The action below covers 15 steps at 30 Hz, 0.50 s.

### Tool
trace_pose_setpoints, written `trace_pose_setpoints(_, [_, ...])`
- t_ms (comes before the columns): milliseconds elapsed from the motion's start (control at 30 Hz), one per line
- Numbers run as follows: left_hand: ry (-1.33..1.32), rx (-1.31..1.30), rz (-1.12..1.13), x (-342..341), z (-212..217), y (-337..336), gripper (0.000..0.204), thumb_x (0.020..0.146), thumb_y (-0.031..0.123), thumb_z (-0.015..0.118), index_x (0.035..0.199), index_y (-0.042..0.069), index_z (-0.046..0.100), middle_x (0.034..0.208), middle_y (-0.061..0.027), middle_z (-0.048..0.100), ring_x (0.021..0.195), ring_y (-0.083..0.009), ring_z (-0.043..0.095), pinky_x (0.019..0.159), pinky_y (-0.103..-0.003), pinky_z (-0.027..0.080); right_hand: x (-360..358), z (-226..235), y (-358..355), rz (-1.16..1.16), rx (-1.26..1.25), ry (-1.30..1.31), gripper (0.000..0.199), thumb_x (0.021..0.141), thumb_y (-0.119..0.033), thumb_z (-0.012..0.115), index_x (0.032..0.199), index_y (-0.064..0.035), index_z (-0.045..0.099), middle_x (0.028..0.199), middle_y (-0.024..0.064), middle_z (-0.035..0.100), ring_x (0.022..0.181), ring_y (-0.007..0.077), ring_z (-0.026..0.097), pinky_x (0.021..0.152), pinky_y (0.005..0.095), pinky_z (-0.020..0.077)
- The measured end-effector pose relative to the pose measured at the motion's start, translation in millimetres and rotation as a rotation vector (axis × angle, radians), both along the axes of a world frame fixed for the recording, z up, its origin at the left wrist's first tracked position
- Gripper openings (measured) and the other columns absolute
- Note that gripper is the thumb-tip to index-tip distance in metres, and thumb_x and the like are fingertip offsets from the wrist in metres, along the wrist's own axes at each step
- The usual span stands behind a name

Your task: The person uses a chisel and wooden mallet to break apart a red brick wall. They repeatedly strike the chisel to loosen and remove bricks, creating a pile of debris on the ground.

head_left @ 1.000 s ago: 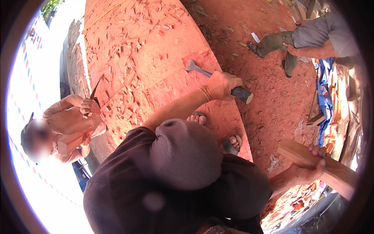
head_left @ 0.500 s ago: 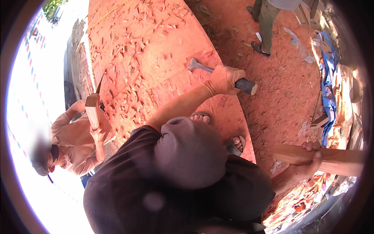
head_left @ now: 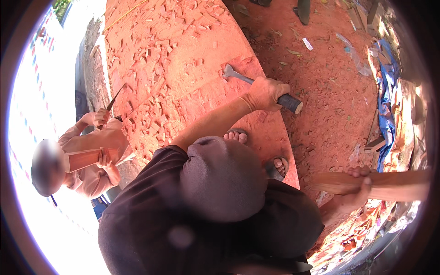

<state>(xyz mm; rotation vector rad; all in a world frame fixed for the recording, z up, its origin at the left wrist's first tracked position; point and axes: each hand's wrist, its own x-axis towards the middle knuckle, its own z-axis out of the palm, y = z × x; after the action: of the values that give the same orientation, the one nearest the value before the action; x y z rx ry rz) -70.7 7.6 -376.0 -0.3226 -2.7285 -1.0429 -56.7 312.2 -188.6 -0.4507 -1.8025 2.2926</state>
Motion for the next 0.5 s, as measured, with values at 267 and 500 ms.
trace_pose_setpoints(267, [-0.111, -0.034, -0.076, 6.0, -6.5, -0.6, 0.024, 0.061, 0.017, 0.074, 0.077, 0.015, 0.057, 0.07, -0.0041, 0.063, 0.07, -0.0304, 0.067, 0.057, -0.045, 0.05, 44.6, -111.0, -59.5, 0.606, 0.64, -0.419, 0.02, 0.077, -0.003, 0.066, 0.095, 0.0023, 0.059, 0.077, 0.0102, 0.063, 0.069, 0.0166, 0.062, 0.063, 0.0317, 0.0518])
trace_pose_setpoints(500, [-0.03, 0.002, -0.275, 43.2, -11.2, 3.3, 0.027, 0.057, 0.017, 0.078, 0.076, 0.015, 0.06, 0.071, -0.0034, 0.06, 0.068, -0.0306, 0.064, 0.055, -0.044, 0.048, 71.8, -106.5, 16.1, 0.236, 0.422, -0.555, 0.022, 0.078, -0.004, 0.067, 0.096, 0.0034, 0.058, 0.075, 0.0088, 0.06, 0.059, 0.0161, 0.058, 0.053, 0.0326, 0.0482])
